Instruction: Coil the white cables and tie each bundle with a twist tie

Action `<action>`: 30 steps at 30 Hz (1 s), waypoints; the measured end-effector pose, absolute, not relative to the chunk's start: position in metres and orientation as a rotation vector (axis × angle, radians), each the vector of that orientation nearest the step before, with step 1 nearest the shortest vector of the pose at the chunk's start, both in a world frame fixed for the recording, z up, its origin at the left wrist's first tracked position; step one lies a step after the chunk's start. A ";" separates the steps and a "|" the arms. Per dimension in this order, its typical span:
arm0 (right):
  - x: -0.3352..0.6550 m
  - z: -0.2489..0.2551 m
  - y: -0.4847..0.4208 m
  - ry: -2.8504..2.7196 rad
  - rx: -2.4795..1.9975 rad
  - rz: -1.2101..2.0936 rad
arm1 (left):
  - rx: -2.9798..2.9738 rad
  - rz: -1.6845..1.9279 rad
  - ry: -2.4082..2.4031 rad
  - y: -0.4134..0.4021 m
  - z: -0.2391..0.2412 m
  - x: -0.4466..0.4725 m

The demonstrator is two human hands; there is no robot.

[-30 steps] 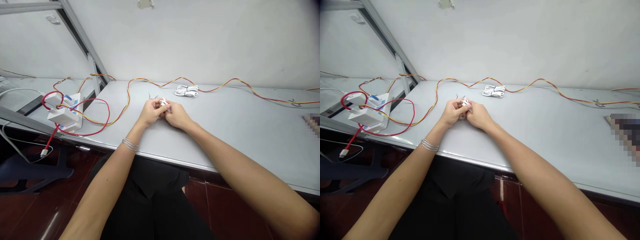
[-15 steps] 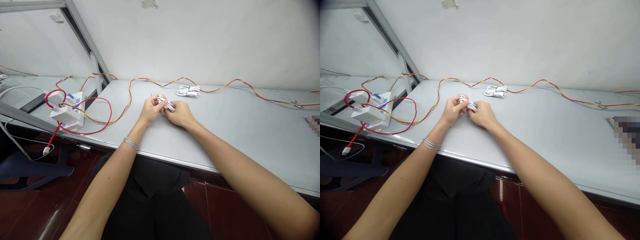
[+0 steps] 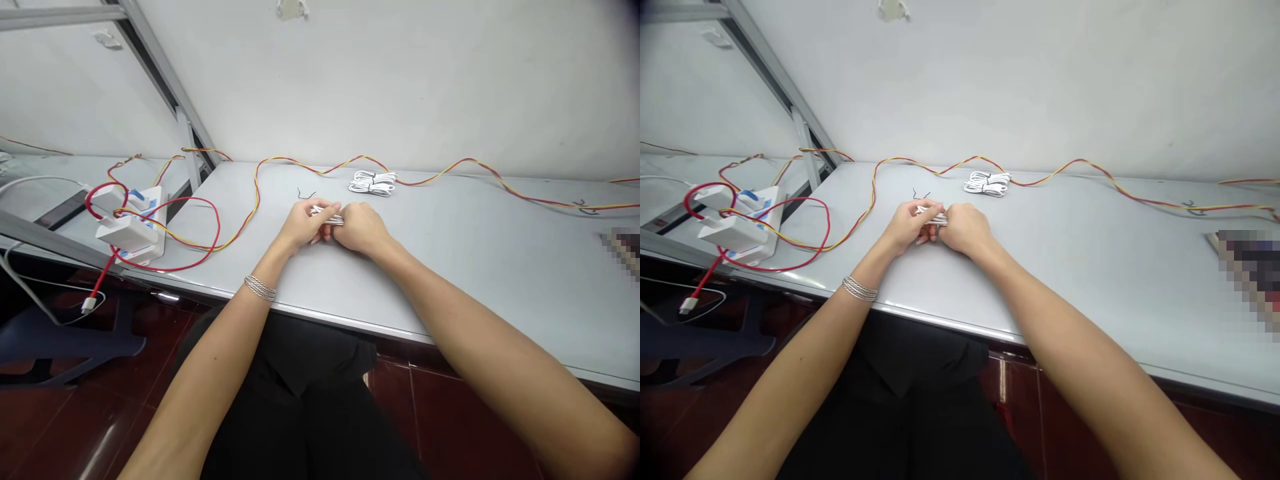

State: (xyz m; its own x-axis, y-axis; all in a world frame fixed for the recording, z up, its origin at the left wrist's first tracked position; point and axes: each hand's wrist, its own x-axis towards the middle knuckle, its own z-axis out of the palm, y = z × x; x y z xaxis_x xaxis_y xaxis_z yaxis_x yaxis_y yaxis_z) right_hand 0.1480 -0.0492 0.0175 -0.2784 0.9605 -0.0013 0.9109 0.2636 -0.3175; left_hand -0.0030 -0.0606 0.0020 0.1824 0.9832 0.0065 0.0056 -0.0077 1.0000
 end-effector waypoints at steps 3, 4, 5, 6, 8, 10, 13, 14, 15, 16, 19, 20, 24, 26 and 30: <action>0.149 0.017 -0.048 -2.330 -1.782 0.391 | 1.271 1.062 1.050 -0.060 0.001 -0.004; 0.149 0.017 -0.048 -2.317 -1.785 0.395 | 1.256 1.063 1.040 -0.060 0.001 -0.004; 0.149 0.017 -0.047 -2.304 -1.783 0.406 | 1.247 1.066 1.033 -0.060 0.000 -0.004; 0.149 0.017 -0.047 -2.288 -1.784 0.423 | 1.248 1.069 1.030 -0.060 0.000 -0.004; 0.149 0.017 -0.046 -2.266 -1.776 0.461 | 1.269 1.081 1.037 -0.061 0.000 -0.003; 0.148 0.018 -0.046 -2.258 -1.770 0.487 | 1.306 1.088 1.052 -0.061 -0.001 -0.003; 0.148 0.018 -0.044 -2.266 -1.768 0.487 | 1.374 1.097 1.059 -0.061 -0.003 -0.003; 0.148 0.017 -0.044 -2.266 -1.772 0.482 | 1.398 1.100 1.061 -0.061 -0.003 -0.003; 0.148 0.016 -0.043 -2.268 -1.772 0.475 | 1.415 1.106 1.067 -0.062 -0.004 -0.002; 0.148 0.015 -0.043 -2.268 -1.770 0.463 | 1.427 1.114 1.075 -0.062 -0.004 -0.002; 0.149 0.013 -0.042 -2.252 -1.758 0.408 | 1.411 1.132 1.102 -0.063 -0.003 0.000; 0.150 0.012 -0.042 -2.243 -1.748 0.391 | 1.391 1.137 1.107 -0.063 -0.003 0.000; 0.153 0.009 -0.039 -2.197 -1.685 0.393 | 1.279 1.165 1.128 -0.060 0.000 -0.001; 0.156 0.007 -0.036 -2.171 -1.615 0.405 | 1.211 1.203 1.144 -0.057 0.001 -0.003; 0.159 0.003 -0.033 -2.104 -1.422 0.376 | 1.085 1.225 1.126 -0.056 0.004 -0.007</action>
